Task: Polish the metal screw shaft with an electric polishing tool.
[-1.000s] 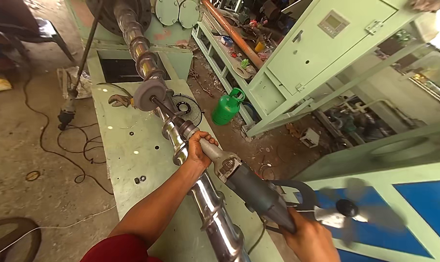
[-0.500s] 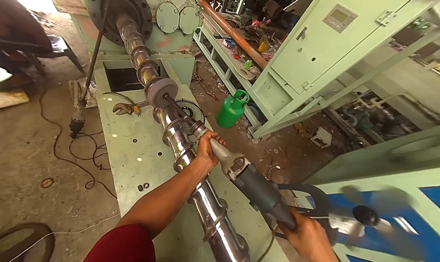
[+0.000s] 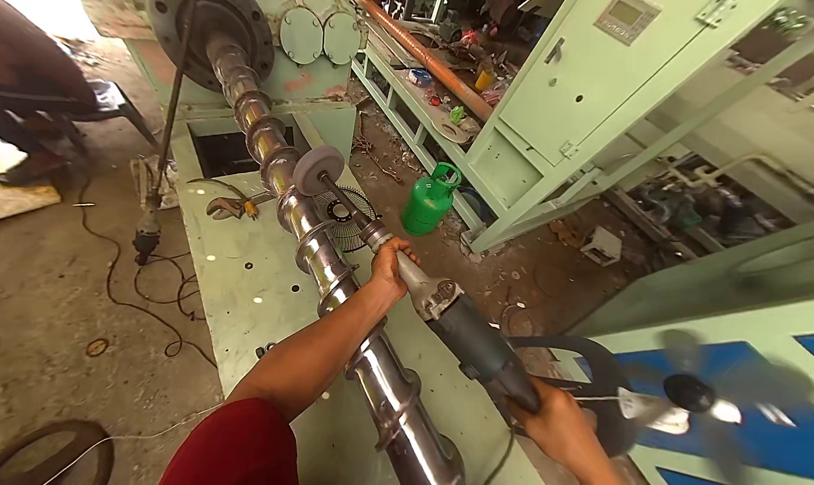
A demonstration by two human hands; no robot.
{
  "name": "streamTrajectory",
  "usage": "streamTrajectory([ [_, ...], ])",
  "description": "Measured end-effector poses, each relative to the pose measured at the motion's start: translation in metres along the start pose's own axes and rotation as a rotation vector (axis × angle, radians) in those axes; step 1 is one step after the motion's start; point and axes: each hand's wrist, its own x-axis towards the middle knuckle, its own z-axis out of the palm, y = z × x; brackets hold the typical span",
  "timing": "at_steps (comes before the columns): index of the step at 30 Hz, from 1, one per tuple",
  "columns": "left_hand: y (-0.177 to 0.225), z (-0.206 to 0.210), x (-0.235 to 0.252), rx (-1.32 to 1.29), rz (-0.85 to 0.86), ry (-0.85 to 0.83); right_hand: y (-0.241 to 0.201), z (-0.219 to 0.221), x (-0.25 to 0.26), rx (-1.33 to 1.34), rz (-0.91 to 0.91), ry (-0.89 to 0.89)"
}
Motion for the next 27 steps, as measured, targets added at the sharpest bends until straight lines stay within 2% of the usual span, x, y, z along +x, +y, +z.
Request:
streamTrajectory([
  [11, -0.003, 0.001, 0.008, 0.066, -0.051, 0.107, 0.003, 0.009, 0.002, 0.082, 0.037, -0.059],
  [27, 0.012, -0.008, -0.03, -0.104, 0.006, -0.06, -0.025, -0.022, -0.033, -0.115, -0.045, 0.062],
])
